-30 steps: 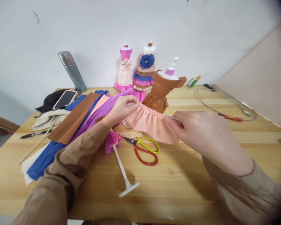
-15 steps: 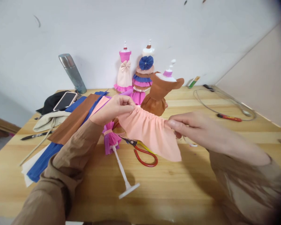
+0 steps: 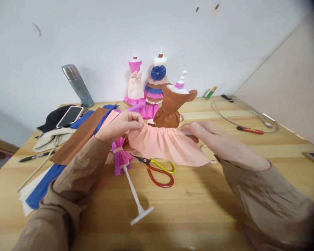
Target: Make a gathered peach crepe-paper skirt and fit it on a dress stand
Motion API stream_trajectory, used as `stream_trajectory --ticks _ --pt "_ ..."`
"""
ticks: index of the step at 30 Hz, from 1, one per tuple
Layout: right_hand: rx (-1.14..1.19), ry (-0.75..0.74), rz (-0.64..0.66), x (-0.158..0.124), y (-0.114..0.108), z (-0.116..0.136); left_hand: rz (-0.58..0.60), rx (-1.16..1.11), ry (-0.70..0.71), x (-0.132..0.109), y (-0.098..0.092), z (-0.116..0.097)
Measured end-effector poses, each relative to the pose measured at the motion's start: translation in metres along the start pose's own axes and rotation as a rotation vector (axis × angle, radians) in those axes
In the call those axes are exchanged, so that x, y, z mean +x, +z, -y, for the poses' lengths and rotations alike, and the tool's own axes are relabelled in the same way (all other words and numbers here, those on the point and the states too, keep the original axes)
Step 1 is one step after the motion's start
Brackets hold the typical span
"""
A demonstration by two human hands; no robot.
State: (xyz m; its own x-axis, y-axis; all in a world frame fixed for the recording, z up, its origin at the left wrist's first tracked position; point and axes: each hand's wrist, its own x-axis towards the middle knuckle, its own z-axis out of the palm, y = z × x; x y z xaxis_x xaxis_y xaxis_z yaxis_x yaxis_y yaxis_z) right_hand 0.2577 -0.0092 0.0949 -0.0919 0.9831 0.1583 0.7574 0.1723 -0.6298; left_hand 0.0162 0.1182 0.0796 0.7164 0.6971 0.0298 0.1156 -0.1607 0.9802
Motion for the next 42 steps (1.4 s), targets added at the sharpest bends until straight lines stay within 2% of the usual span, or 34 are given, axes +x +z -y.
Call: stream_trajectory --ticks 7,12,16,20,26,30,38,42 --pt "0.181 0.106 0.023 0.002 0.001 0.008 0.014 -0.008 -0.029 0.001 -0.009 0.008" --pt "0.229 0.101 0.084 0.006 0.002 0.002 0.041 0.043 -0.059 0.002 -0.01 0.009" --pt "0.104 0.081 0.073 0.008 0.004 -0.007 0.037 0.073 -0.158 0.003 -0.009 0.008" --pt "-0.097 0.038 0.006 0.009 0.005 -0.011 0.047 0.08 -0.217 0.002 -0.006 0.004" --pt "-0.297 0.006 -0.079 0.008 0.005 -0.007 0.099 0.097 -0.206 -0.006 -0.004 -0.014" --pt "-0.229 -0.027 -0.055 0.007 0.004 -0.006 0.104 0.103 -0.205 -0.009 -0.007 -0.016" --pt "-0.056 -0.045 -0.085 0.006 0.004 -0.009 0.134 0.056 -0.244 0.001 -0.008 0.005" --pt "-0.048 -0.028 -0.062 0.007 0.005 -0.011 0.13 0.043 -0.258 0.002 -0.008 0.008"
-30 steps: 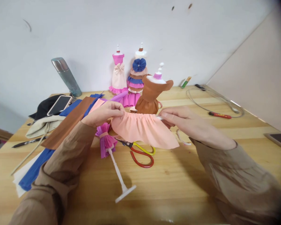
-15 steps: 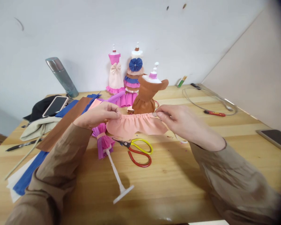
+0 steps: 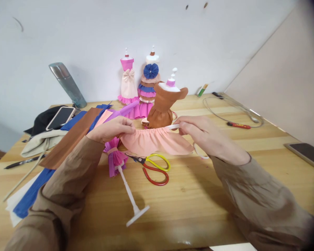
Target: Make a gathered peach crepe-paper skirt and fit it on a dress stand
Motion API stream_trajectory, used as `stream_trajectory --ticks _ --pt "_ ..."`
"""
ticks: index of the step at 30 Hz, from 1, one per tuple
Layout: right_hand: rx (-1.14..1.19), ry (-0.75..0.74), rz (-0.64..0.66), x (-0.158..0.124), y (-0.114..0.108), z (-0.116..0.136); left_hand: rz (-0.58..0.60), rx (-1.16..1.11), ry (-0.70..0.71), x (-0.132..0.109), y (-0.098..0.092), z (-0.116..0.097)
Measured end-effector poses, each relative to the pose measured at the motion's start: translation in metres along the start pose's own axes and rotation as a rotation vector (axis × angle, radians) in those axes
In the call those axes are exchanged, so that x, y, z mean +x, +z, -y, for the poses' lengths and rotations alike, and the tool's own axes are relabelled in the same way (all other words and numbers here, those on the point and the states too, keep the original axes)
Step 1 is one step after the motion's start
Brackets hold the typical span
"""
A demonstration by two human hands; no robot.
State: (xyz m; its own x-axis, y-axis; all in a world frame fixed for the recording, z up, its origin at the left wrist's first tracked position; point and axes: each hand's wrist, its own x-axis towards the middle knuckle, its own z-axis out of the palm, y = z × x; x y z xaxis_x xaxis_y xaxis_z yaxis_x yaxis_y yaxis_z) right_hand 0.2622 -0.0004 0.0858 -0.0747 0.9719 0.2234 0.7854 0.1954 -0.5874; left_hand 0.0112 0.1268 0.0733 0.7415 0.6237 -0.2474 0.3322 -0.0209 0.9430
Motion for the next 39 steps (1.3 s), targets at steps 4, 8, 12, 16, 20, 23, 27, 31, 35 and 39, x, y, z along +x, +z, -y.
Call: stream_trajectory --ticks 4,8,12,16,20,23,27,31,35,39 --pt "-0.019 -0.007 0.013 0.002 0.001 -0.001 0.001 -0.012 -0.018 0.001 -0.001 0.001" --pt "0.063 -0.015 -0.017 0.002 0.001 0.001 0.001 -0.001 -0.02 0.004 -0.002 0.005" --pt "0.24 -0.032 -0.023 0.0 0.003 -0.001 0.019 -0.027 -0.022 0.006 0.0 0.009" --pt "0.445 -0.055 -0.032 0.001 0.006 -0.008 0.055 -0.071 -0.021 0.006 0.003 0.007" --pt "0.58 -0.015 -0.015 0.006 0.007 -0.012 0.069 -0.118 -0.015 0.007 0.005 0.007" --pt "0.611 0.024 -0.011 0.01 0.005 -0.015 0.063 -0.13 -0.033 0.007 0.008 0.007" --pt "0.586 0.048 0.014 0.013 0.004 -0.026 0.009 -0.181 -0.017 0.008 0.012 0.007" --pt "0.562 0.027 0.109 0.016 0.004 -0.041 0.006 -0.195 0.019 0.01 0.013 0.008" --pt "0.546 0.007 0.184 0.017 0.004 -0.047 0.018 -0.177 0.021 0.011 0.01 0.012" --pt "0.463 0.018 0.24 0.019 0.003 -0.049 0.02 -0.145 0.013 0.013 0.006 0.017"
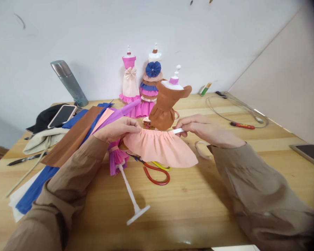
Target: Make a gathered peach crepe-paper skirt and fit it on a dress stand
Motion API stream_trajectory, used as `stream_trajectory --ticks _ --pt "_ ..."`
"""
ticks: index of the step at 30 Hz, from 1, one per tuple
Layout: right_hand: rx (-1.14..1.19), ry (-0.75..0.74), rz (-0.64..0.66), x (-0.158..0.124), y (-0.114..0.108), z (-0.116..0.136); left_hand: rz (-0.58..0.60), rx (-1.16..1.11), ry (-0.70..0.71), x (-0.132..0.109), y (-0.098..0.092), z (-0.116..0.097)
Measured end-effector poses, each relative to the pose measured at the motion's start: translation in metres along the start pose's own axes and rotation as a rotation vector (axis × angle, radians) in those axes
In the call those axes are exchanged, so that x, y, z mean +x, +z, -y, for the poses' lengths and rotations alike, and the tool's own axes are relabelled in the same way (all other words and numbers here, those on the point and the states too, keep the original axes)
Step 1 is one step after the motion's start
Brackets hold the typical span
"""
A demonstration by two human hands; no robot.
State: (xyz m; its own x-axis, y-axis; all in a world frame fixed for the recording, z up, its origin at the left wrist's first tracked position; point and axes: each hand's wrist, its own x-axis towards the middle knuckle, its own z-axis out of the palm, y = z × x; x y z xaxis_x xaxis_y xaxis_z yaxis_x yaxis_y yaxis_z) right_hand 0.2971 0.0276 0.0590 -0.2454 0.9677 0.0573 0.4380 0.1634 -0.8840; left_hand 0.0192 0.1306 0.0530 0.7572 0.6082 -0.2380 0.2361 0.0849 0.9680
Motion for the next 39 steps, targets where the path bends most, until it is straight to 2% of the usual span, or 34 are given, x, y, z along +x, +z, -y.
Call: stream_trajectory --ticks 7,14,20,26,31,35,39 --pt "-0.175 0.078 0.23 0.001 -0.003 -0.008 0.032 0.115 0.013 0.0 -0.002 0.003" --pt "-0.261 0.044 0.288 0.001 -0.003 -0.018 0.063 0.227 0.017 -0.004 0.011 -0.006" --pt "-0.278 0.125 0.364 -0.002 -0.006 -0.01 0.078 0.182 0.034 -0.008 0.017 -0.012" --pt "-0.26 0.074 0.297 -0.003 -0.007 -0.008 0.111 -0.027 -0.036 -0.01 0.02 -0.011" --pt "-0.317 0.052 0.323 -0.003 -0.005 -0.013 0.093 -0.108 -0.109 -0.011 0.027 -0.012" --pt "-0.34 0.087 0.288 -0.004 0.001 -0.006 0.102 -0.082 -0.111 -0.013 0.033 -0.013" --pt "-0.273 -0.013 0.245 -0.008 0.019 0.011 0.151 0.04 -0.085 -0.015 0.039 -0.011"
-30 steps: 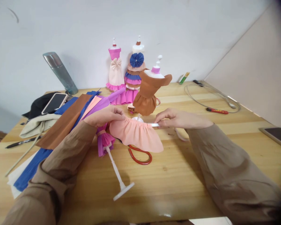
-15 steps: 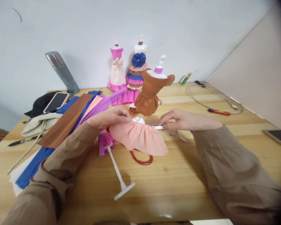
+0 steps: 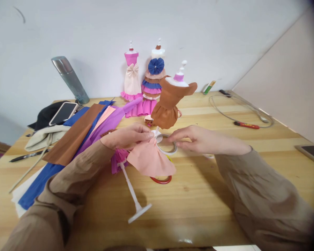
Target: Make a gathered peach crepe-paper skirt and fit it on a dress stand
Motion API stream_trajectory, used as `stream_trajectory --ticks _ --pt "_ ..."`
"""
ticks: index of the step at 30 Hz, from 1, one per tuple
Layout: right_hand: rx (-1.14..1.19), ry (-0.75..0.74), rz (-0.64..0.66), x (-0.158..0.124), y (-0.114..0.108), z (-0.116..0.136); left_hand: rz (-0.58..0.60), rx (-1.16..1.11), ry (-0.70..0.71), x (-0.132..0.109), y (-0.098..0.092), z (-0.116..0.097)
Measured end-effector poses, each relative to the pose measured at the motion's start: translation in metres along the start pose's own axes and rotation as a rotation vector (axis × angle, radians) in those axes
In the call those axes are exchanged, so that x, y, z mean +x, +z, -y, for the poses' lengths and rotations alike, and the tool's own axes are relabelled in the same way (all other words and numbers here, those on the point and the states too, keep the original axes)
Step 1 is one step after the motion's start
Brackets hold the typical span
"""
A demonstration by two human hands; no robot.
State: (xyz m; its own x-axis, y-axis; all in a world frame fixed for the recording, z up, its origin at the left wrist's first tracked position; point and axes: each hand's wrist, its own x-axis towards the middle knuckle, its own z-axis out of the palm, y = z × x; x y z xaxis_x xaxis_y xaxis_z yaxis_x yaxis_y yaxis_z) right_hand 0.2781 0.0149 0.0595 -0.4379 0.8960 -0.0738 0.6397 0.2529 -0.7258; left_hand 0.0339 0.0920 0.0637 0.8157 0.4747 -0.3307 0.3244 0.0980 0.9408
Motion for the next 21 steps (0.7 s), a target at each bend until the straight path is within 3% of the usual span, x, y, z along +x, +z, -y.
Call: stream_trajectory --ticks 7,13,17,21 --pt "0.251 -0.04 -0.13 0.017 0.038 0.019 0.049 0.165 0.095 0.001 0.003 0.006" --pt "0.453 0.014 -0.252 0.026 0.061 0.014 -0.107 0.483 0.227 0.005 0.006 0.006" --pt "0.444 0.048 -0.29 0.029 0.067 0.012 -0.286 1.009 0.412 0.005 0.011 0.009" --pt "0.395 0.049 -0.31 0.032 0.073 0.006 -0.354 1.159 0.449 0.006 0.018 0.022"
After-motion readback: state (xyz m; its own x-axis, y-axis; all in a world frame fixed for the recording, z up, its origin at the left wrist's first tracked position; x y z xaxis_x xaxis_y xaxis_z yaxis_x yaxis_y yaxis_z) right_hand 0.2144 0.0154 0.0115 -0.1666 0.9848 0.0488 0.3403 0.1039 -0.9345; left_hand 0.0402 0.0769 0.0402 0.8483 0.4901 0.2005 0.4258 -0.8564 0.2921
